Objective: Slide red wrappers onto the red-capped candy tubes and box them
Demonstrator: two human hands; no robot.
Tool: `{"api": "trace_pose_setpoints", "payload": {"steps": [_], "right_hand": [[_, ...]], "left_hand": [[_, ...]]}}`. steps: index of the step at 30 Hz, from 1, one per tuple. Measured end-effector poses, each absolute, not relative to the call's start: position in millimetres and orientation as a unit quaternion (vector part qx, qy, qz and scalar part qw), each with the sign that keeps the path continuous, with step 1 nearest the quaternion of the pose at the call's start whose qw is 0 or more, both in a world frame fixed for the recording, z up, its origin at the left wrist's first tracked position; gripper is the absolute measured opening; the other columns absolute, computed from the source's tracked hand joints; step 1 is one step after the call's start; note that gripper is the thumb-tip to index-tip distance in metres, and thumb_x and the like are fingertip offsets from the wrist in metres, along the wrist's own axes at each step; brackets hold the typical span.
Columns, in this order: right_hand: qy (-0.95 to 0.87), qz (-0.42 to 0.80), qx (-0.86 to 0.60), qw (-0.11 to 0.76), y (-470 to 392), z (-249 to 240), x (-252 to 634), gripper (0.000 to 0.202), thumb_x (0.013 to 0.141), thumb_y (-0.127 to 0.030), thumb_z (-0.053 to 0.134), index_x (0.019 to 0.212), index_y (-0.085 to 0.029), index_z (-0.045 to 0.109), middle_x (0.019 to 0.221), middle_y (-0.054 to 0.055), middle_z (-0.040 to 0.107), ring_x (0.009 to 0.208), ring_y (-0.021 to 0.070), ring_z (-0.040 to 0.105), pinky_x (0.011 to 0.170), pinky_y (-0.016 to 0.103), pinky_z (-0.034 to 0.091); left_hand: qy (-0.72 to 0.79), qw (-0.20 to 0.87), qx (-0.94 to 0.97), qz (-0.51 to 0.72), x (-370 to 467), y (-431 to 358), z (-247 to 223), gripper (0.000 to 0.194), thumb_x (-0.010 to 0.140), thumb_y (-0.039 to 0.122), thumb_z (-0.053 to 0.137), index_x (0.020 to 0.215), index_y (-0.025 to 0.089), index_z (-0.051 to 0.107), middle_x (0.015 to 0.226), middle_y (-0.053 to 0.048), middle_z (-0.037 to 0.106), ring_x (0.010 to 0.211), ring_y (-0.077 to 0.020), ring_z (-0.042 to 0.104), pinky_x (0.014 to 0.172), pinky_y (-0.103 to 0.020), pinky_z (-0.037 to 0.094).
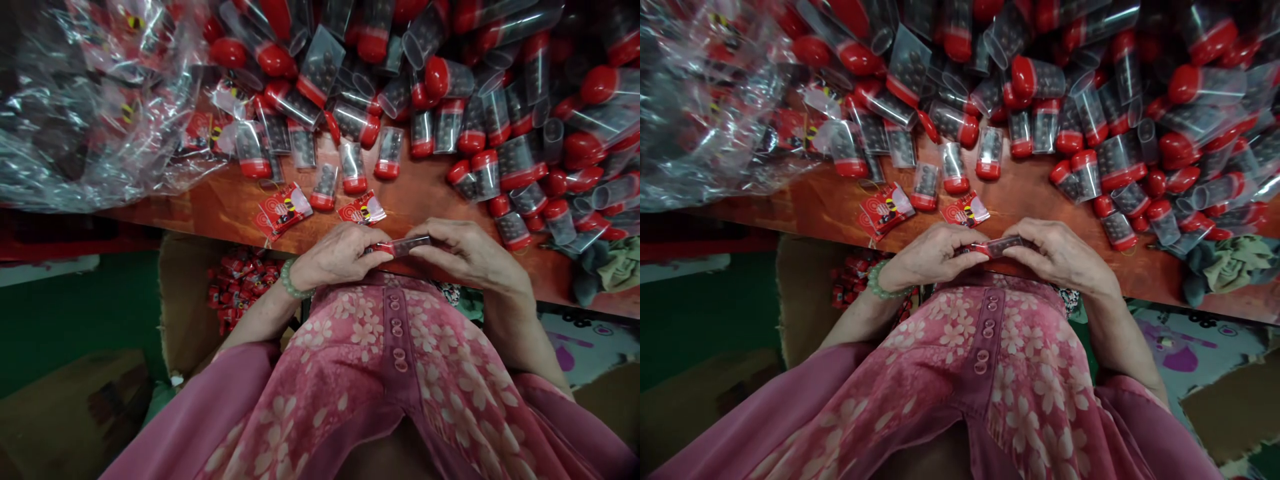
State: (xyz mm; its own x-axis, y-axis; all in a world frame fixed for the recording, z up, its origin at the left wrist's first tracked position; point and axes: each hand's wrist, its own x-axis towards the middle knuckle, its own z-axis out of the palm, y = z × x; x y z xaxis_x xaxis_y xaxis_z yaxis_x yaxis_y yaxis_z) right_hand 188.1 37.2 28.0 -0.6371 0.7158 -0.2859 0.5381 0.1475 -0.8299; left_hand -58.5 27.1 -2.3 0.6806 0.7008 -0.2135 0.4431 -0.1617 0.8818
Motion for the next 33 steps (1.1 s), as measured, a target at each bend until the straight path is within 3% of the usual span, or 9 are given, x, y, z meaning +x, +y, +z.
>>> {"api": "trace_pose_setpoints", "payload": {"steps": [4,7,10,12,14,16,21,29,33], "right_hand": [[-0.751,0.503,-0.412,0.113,30,24,185,0.022,0.099,-0.036,0.061,0.101,-0.019,0.074,0.092,0.006,0.076,0.081,0.0182,0.07,0.077,0.03,0.052],[-0.692,0.549,-0.444,0.151,27,22,185,0.022,0.096,-0.039,0.066,0.101,-0.019,0.075,0.09,0.005,0.077,0.076,0.0168,0.07,0.072,0.029,0.054],[-0.587,0.6,-0.499,0.214,24,20,184,0.027,0.091,-0.045,0.073,0.101,-0.02,0.075,0.083,0.002,0.076,0.066,0.0142,0.068,0.062,0.026,0.054],[-0.527,0.622,-0.52,0.255,22,17,180,0.031,0.086,-0.048,0.079,0.099,-0.021,0.075,0.077,0.001,0.074,0.06,0.013,0.068,0.058,0.024,0.054],[-0.483,0.639,-0.525,0.289,21,14,173,0.033,0.082,-0.05,0.082,0.098,-0.021,0.076,0.073,0.0,0.074,0.057,0.0125,0.067,0.055,0.024,0.055],[-0.446,0.656,-0.516,0.323,20,9,165,0.035,0.08,-0.051,0.084,0.098,-0.021,0.076,0.07,-0.001,0.074,0.054,0.0123,0.066,0.054,0.025,0.056],[-0.402,0.673,-0.494,0.376,18,-4,147,0.035,0.079,-0.049,0.084,0.096,-0.02,0.077,0.063,-0.003,0.072,0.05,0.0108,0.064,0.052,0.023,0.056],[-0.493,0.563,-0.541,0.384,11,-8,139,0.021,0.081,-0.032,0.082,0.101,-0.024,0.083,0.092,0.001,0.081,0.068,0.0128,0.069,0.069,0.028,0.06],[-0.461,0.582,-0.541,0.396,9,-14,134,0.024,0.081,-0.035,0.082,0.101,-0.023,0.083,0.077,-0.001,0.077,0.056,0.01,0.061,0.057,0.025,0.056]], "left_hand": [[0.362,0.511,0.773,0.106,-56,28,0,0.028,0.095,0.03,0.058,0.075,0.015,0.068,0.068,-0.001,0.066,0.058,-0.0092,0.048,0.06,-0.024,0.033],[0.381,0.553,0.722,0.163,-64,30,0,0.025,0.093,0.038,0.065,0.099,0.015,0.075,0.085,-0.003,0.076,0.07,-0.0118,0.062,0.07,-0.024,0.044],[0.435,0.616,0.591,0.286,-75,29,-3,0.059,0.081,0.046,0.081,0.131,0.017,0.067,0.111,-0.009,0.078,0.1,-0.02,0.073,0.09,-0.029,0.053],[0.424,0.676,0.483,0.361,-78,25,-8,0.079,0.071,0.05,0.089,0.139,0.02,0.061,0.123,-0.012,0.075,0.115,-0.0249,0.072,0.099,-0.033,0.055],[0.395,0.729,0.379,0.411,-76,17,-14,0.081,0.066,0.051,0.092,0.136,0.022,0.063,0.127,-0.012,0.074,0.117,-0.0266,0.072,0.101,-0.036,0.057],[0.385,0.752,0.296,0.447,-68,8,-21,0.068,0.065,0.05,0.093,0.122,0.022,0.07,0.119,-0.01,0.077,0.11,-0.0254,0.075,0.1,-0.039,0.06],[0.434,0.722,0.242,0.482,-43,-1,-28,0.041,0.07,0.051,0.09,0.093,0.018,0.078,0.096,-0.006,0.081,0.098,-0.0227,0.077,0.102,-0.041,0.059],[0.459,0.693,0.186,0.525,-26,8,-32,0.04,0.063,0.053,0.093,0.083,0.02,0.081,0.087,-0.003,0.082,0.088,-0.0221,0.079,0.096,-0.038,0.06],[0.476,0.675,0.18,0.535,-22,10,-37,0.043,0.059,0.054,0.095,0.081,0.02,0.08,0.086,-0.002,0.082,0.085,-0.0205,0.079,0.094,-0.036,0.06]]}}
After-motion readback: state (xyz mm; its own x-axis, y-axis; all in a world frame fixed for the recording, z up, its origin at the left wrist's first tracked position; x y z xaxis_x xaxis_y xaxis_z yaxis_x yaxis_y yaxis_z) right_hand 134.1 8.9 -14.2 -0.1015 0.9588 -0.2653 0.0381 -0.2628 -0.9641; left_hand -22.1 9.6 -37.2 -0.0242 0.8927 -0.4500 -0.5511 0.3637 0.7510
